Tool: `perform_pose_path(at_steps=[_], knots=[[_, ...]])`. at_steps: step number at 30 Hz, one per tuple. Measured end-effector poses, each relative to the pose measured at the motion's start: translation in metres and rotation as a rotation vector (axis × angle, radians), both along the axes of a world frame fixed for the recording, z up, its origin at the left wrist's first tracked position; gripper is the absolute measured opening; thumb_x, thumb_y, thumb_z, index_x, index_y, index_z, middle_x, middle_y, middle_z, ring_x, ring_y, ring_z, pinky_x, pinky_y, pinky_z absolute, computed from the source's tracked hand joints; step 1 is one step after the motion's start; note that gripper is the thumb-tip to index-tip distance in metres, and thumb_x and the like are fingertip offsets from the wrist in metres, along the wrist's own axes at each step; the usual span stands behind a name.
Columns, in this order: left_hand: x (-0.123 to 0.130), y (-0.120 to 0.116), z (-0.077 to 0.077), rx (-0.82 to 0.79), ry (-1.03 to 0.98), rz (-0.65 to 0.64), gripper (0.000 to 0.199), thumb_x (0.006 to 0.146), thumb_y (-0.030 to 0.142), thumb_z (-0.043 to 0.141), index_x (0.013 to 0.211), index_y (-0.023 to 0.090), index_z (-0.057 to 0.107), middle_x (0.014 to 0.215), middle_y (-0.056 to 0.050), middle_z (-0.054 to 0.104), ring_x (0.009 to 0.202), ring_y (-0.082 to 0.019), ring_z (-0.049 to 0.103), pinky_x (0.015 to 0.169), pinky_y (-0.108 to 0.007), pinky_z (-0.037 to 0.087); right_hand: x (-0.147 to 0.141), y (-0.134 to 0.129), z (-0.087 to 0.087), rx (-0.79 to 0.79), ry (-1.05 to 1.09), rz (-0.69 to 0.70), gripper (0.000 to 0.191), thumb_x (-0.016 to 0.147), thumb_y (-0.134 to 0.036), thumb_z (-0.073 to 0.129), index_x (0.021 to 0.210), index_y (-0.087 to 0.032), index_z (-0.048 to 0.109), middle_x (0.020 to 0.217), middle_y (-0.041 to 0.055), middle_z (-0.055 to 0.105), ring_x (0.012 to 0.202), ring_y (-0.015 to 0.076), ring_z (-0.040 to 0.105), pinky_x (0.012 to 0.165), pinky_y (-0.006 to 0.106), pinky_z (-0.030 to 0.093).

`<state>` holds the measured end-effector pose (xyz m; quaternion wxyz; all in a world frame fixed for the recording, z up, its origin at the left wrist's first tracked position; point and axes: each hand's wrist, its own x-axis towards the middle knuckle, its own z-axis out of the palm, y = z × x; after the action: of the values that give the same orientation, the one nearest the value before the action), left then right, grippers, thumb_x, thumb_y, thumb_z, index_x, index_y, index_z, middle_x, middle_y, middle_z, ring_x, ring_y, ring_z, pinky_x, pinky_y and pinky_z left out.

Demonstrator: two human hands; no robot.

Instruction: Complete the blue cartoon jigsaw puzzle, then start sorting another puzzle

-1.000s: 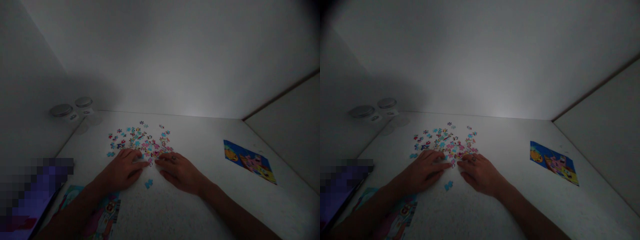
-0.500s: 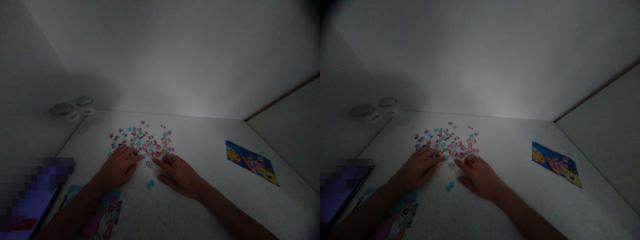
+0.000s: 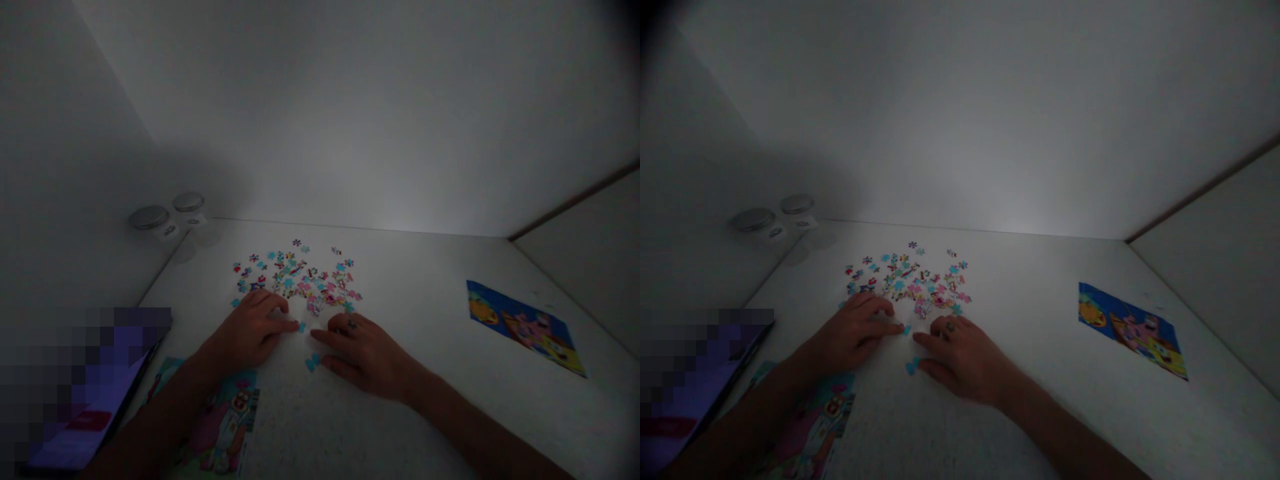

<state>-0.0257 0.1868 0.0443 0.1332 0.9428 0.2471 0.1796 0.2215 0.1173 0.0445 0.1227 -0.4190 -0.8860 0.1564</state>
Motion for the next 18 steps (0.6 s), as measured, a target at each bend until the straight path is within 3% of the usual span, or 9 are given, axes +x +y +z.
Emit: perform_pose_path(at_steps=[4, 8, 11, 14, 18], knots=[[-0.002, -0.001, 0.0, 0.001, -0.058, -0.022, 0.041, 0.083, 0.008, 0.041, 0.107, 0.027, 0.069, 0.096, -0.005, 0.061, 0.092, -0.018, 0.053, 0.085, -0.037, 0.044, -0.01, -0.007, 0.001, -0.046, 0.016, 0.026, 0.049, 0.09, -0.041, 0.054, 0.134, -0.021, 0.049, 0.11, 0.0119, 0.06, 0.095, 0.0236, 0.056, 0.085, 0.04, 0.047], [-0.016, 0.012, -0.002, 0.145, -0.167, 0.196, 0.033, 0.083, 0.006, 0.041, 0.091, 0.02, 0.07, 0.091, -0.006, 0.062, 0.088, -0.017, 0.056, 0.082, -0.036, 0.047, -0.014, -0.008, -0.003, -0.047, 0.041, 0.014, 0.042, 0.09, -0.04, 0.054, 0.128, -0.021, 0.056, 0.107, 0.0128, 0.061, 0.096, 0.0249, 0.057, 0.084, 0.041, 0.048], [-0.029, 0.02, 0.001, 0.216, -0.174, 0.297, 0.03, 0.083, 0.006, 0.042, 0.091, 0.02, 0.068, 0.09, -0.006, 0.062, 0.087, -0.017, 0.057, 0.079, -0.034, 0.048, -0.014, -0.008, -0.006, -0.019, 0.076, -0.012, 0.043, 0.09, -0.038, 0.054, 0.13, -0.021, 0.053, 0.114, 0.0138, 0.06, 0.104, 0.0262, 0.056, 0.088, 0.042, 0.047], [-0.034, 0.021, 0.007, 0.218, -0.179, 0.319, 0.03, 0.084, 0.006, 0.042, 0.094, 0.019, 0.068, 0.091, -0.006, 0.061, 0.087, -0.017, 0.058, 0.077, -0.032, 0.05, -0.014, -0.008, -0.008, 0.019, 0.072, 0.003, 0.048, 0.09, -0.038, 0.056, 0.134, -0.02, 0.049, 0.126, 0.014, 0.057, 0.112, 0.0274, 0.053, 0.094, 0.045, 0.045], [-0.035, 0.013, 0.028, 0.186, -0.212, 0.33, 0.03, 0.086, 0.007, 0.042, 0.095, 0.018, 0.068, 0.093, -0.006, 0.061, 0.088, -0.016, 0.059, 0.077, -0.03, 0.05, -0.015, -0.008, -0.01, 0.047, 0.059, 0.061, 0.031, 0.093, -0.029, 0.051, 0.123, -0.023, 0.056, 0.121, 0.0093, 0.061, 0.109, 0.0241, 0.057, 0.091, 0.043, 0.047]])
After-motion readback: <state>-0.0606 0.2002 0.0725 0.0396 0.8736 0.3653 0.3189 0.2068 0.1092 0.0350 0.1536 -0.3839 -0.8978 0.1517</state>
